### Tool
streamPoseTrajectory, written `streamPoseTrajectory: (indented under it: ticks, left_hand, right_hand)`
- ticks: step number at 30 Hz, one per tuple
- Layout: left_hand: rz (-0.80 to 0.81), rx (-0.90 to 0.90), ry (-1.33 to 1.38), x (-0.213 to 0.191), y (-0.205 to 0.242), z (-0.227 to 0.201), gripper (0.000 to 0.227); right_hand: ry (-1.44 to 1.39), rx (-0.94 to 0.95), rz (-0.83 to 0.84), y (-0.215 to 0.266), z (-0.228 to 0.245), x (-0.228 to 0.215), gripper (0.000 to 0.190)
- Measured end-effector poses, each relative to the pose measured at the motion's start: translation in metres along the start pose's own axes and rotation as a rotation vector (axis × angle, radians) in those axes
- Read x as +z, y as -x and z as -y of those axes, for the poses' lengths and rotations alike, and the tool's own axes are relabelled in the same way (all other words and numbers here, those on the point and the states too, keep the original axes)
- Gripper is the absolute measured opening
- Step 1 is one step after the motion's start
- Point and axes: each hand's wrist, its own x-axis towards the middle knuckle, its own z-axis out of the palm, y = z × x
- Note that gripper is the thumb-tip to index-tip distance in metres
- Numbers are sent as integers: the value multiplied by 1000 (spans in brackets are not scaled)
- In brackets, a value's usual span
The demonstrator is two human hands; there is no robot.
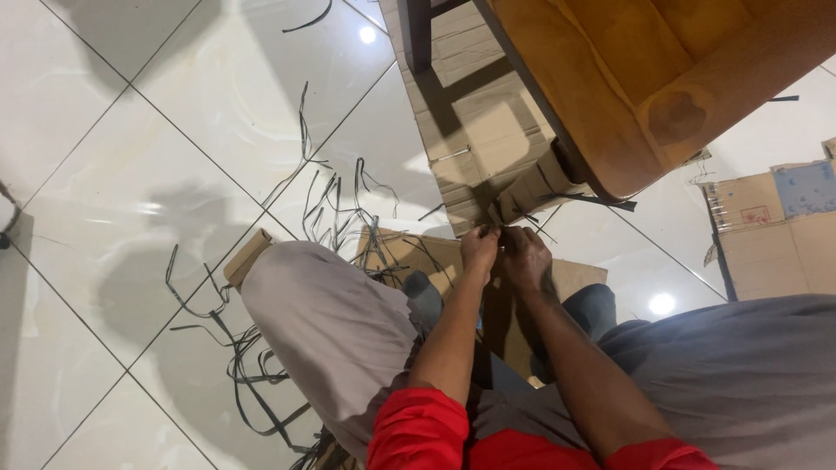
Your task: The person assembles a wooden chair by using black zip ties to secure cardboard protective pieces around the chair legs and frame while sitting on a tiled floor.
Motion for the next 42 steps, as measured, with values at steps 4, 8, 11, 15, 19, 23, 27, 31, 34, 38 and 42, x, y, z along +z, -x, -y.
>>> streamPoseTrajectory:
  ticks: [4,8,11,15,19,23,27,31,34,38,42]
  left_hand:
    - [39,-17,-11,-5,15,-16,51]
    - [16,-37,-28,-4,2,-4,52]
    - [-25,-19,-28,-5,-1,-1,37]
    - [-23,0,18,-4,0,4,39]
    - [5,1,55,-4,2,4,34]
    - [25,54,53,-4,6,-2,31]
    - [-52,145,-145,-2,3,2,24]
    - [-81,193,-246,0,-4,6,21]
    - [-94,204,-318,2,-10,4,19]
    - [-140,205,-328,4,-12,-4,15]
    - [-171,201,-314,3,-30,-2,12]
  right_hand:
    - [39,-3,34,3,-10,12,20]
    - [3,12,70,3,-9,9,24]
    - [-54,20,114,5,-12,11,29]
    - [-107,83,174,5,-19,21,35]
    - [-130,103,185,6,-24,25,40]
    - [-141,100,180,5,-23,23,38]
    - [-175,106,155,4,-11,10,29]
    - [-221,135,127,3,-5,5,21]
    - [-237,193,142,4,-6,0,23]
    - [-189,290,216,-7,10,-32,18]
    - [-195,331,202,-12,17,-49,16]
